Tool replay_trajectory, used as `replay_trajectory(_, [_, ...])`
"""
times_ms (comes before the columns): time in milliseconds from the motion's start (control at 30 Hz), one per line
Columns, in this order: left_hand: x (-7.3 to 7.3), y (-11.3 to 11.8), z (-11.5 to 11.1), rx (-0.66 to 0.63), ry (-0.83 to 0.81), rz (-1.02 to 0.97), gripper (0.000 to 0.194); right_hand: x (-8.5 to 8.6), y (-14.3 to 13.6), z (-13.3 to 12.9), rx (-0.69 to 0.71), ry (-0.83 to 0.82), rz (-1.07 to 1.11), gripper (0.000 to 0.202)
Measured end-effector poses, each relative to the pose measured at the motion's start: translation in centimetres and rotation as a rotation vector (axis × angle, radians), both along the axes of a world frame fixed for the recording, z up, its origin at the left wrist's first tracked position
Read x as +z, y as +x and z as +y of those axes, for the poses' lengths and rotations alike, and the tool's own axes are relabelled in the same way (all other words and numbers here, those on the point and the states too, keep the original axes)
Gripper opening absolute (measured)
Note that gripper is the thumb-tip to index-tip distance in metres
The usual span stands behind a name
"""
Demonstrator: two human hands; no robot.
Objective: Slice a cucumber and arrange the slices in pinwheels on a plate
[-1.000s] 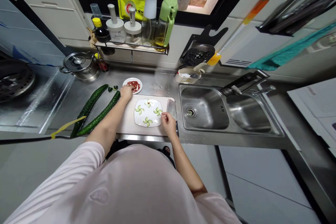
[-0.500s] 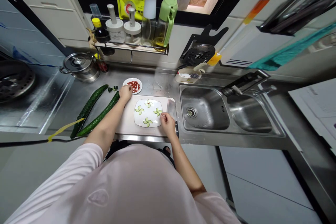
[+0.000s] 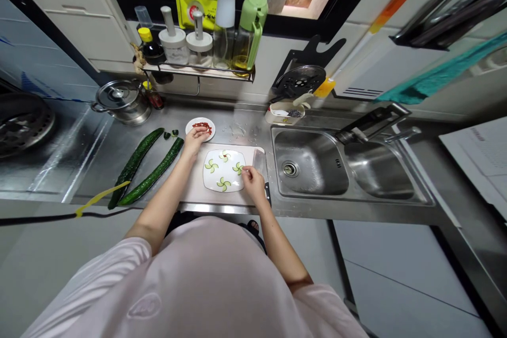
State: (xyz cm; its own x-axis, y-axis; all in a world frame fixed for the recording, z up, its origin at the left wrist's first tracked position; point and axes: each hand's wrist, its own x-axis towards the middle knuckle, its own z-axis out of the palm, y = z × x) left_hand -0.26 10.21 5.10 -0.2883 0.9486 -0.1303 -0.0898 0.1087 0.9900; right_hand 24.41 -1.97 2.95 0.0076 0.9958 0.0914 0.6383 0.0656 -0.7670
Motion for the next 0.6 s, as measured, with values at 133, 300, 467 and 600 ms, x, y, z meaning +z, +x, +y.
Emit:
replay_trajectory(133, [1.8,0.8,-2.0,-0.048,0.011,-0.013,0.042,1.7,-0.4,1.1,0.016,0.027,0.029,0.026])
replay_trajectory(300, [3.9,2.5,-4.7,-0.106,0.087,-0.039,0.036,5.4,-1.2,2.4,0.071,0.122,0.064,0.023])
replay_trajectory(467, [5.8,4.0,-7.3,-0.169,0.216,0.015,0.030,8.8,-2.1,3.1,0.170,0.274,0.144,0.016])
replay_trajectory(600, [6.7,4.6,-8.4,-0.212,0.250,0.007,0.030,10.0,-2.8,3.0,0.259,0.339,0.166,0.016])
